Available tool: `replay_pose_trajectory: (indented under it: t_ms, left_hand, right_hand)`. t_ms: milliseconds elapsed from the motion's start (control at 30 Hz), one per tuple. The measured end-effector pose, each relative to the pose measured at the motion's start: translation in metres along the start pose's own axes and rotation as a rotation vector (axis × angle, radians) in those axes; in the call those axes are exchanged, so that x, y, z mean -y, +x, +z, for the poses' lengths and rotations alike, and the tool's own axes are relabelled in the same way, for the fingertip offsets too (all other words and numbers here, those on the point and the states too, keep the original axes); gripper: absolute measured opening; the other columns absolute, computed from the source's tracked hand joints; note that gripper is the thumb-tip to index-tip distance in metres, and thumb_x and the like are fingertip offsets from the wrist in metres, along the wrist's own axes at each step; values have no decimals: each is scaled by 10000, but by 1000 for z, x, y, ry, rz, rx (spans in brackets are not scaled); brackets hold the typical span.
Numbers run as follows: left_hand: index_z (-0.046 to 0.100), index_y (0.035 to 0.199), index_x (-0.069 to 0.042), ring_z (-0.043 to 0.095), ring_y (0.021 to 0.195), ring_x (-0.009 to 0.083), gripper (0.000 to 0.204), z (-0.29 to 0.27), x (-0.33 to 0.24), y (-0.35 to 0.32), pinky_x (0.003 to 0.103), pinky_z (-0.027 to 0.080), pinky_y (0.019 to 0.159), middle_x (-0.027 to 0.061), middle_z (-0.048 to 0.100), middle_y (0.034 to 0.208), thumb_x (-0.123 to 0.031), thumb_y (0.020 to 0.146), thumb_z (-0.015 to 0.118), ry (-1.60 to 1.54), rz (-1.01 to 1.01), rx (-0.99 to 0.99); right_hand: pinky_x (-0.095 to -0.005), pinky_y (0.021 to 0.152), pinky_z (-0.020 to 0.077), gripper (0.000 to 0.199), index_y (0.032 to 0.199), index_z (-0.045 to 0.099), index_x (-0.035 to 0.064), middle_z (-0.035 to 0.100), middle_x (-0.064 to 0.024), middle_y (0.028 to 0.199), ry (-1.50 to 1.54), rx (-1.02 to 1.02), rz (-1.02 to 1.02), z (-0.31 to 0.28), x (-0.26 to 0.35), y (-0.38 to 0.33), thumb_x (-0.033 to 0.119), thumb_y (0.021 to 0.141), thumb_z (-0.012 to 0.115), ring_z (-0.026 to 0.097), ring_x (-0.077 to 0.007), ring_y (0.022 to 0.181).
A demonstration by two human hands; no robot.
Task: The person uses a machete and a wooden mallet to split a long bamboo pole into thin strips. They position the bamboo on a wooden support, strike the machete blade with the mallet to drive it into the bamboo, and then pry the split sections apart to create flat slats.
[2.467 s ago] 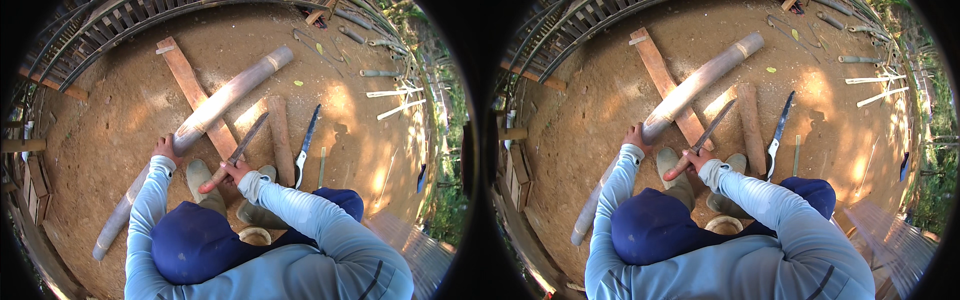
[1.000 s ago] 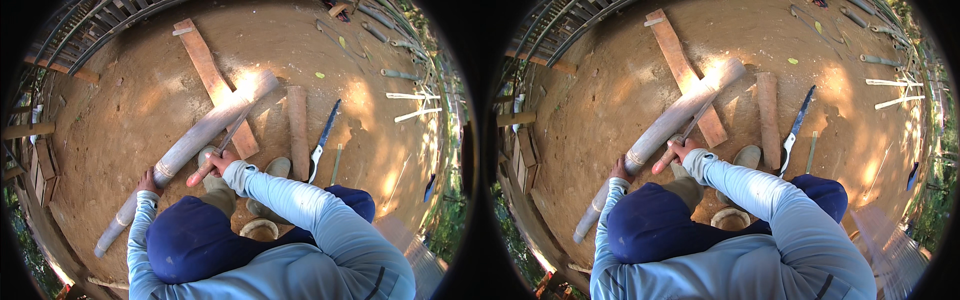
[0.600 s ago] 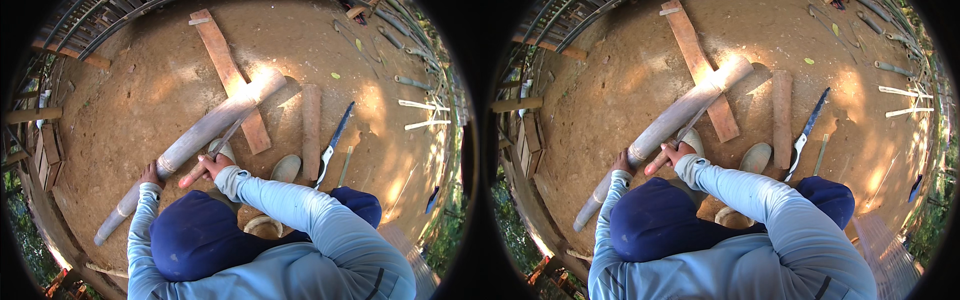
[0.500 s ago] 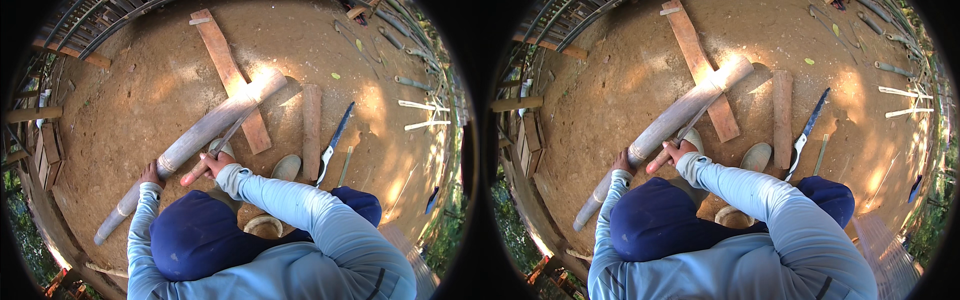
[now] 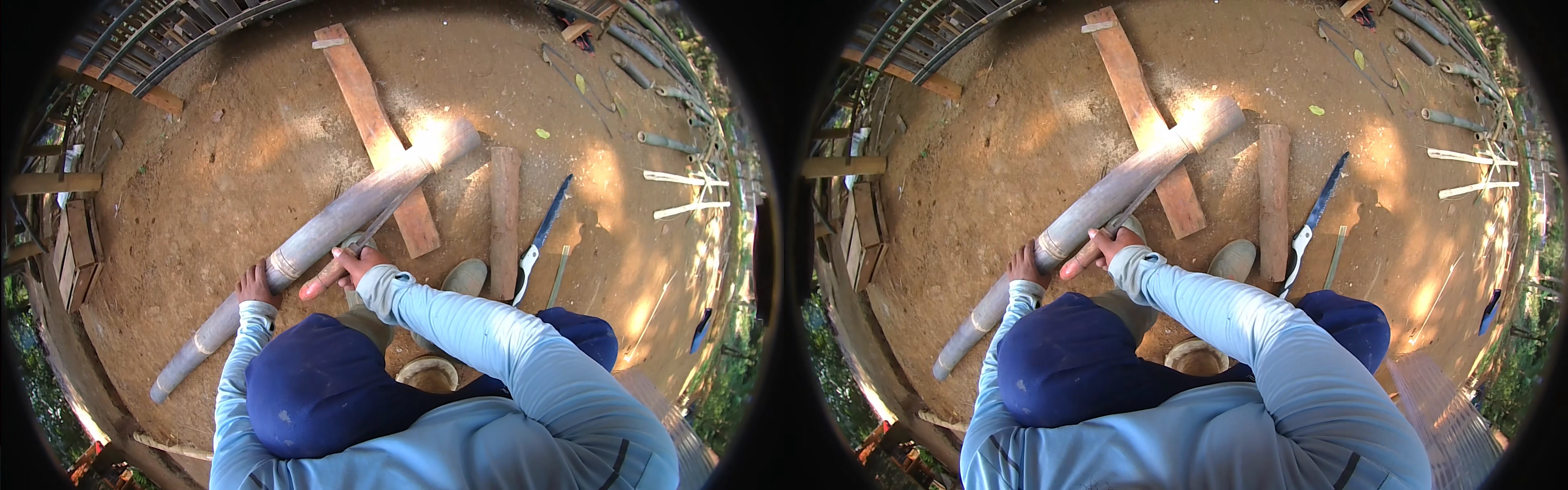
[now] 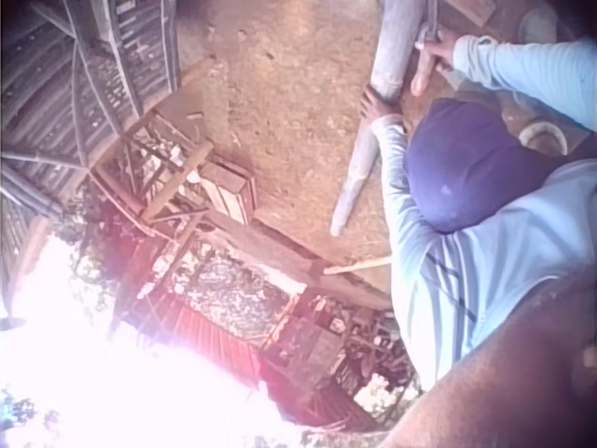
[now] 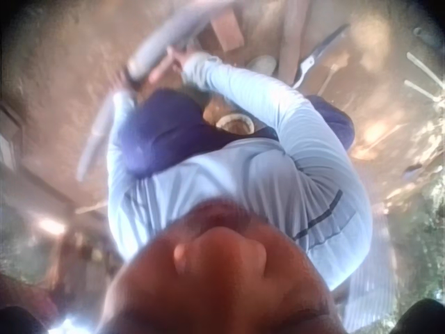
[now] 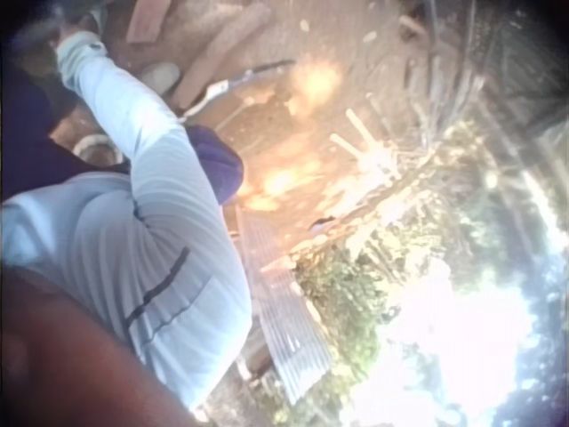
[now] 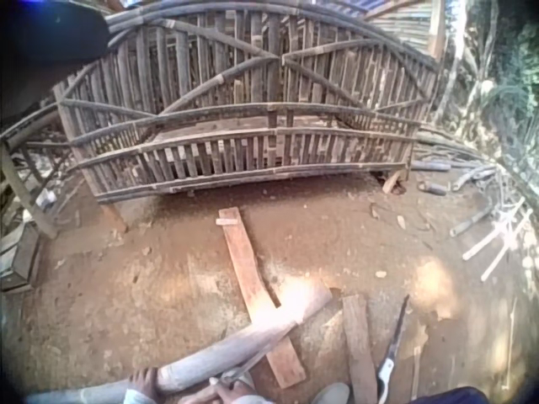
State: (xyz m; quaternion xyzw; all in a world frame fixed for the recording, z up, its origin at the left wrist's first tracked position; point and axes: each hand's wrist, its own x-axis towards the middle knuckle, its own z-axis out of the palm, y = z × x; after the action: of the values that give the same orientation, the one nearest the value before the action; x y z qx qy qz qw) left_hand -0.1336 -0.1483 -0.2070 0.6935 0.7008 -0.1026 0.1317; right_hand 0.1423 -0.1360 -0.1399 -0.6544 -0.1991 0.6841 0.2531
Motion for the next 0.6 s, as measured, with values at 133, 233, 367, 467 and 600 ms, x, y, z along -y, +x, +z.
replay_pose_trajectory:
  t_ms: [133,233,367,467,600]
  left_hand:
    - [390,1390,-155,494,1202,312,922,8,3,-2,477,366,1015,122,504,1287,-225,587,838,-9,16,-57]
    - [382,1399,-153,487,1207,313,935,6,-1,-3,476,364,1017,125,504,1288,-227,585,836,-27,12,-53]
    - [386,1396,-150,473,1225,310,933,3,-3,-5,479,349,1029,123,503,1292,-234,583,834,-36,1,-48]
    - [389,1394,-150,466,1235,309,935,4,-4,-5,483,335,1040,123,499,1303,-250,579,836,-30,-6,-39]
    - [386,1396,-148,458,1246,315,956,5,-4,-4,491,317,1061,129,488,1322,-280,568,845,-67,-16,-39]
  right_hand:
    - [-271,486,522,457,941,582,-30,640,-91,751,-6,28,2,-1,-5,5,413,880,676,603,-127,543]
    - [-274,490,526,448,941,585,-27,643,-93,753,-14,38,40,-5,-10,7,407,879,680,605,-129,545]
    - [-279,456,491,438,912,574,-20,628,-89,689,4,24,35,-4,-19,7,406,877,670,585,-134,495]
    - [-275,476,508,438,929,574,-15,630,-84,715,4,49,35,-7,-23,8,408,878,673,594,-130,517]
    - [-270,499,530,413,973,567,0,624,-70,770,-2,87,70,-10,-20,7,387,884,682,595,-118,551]
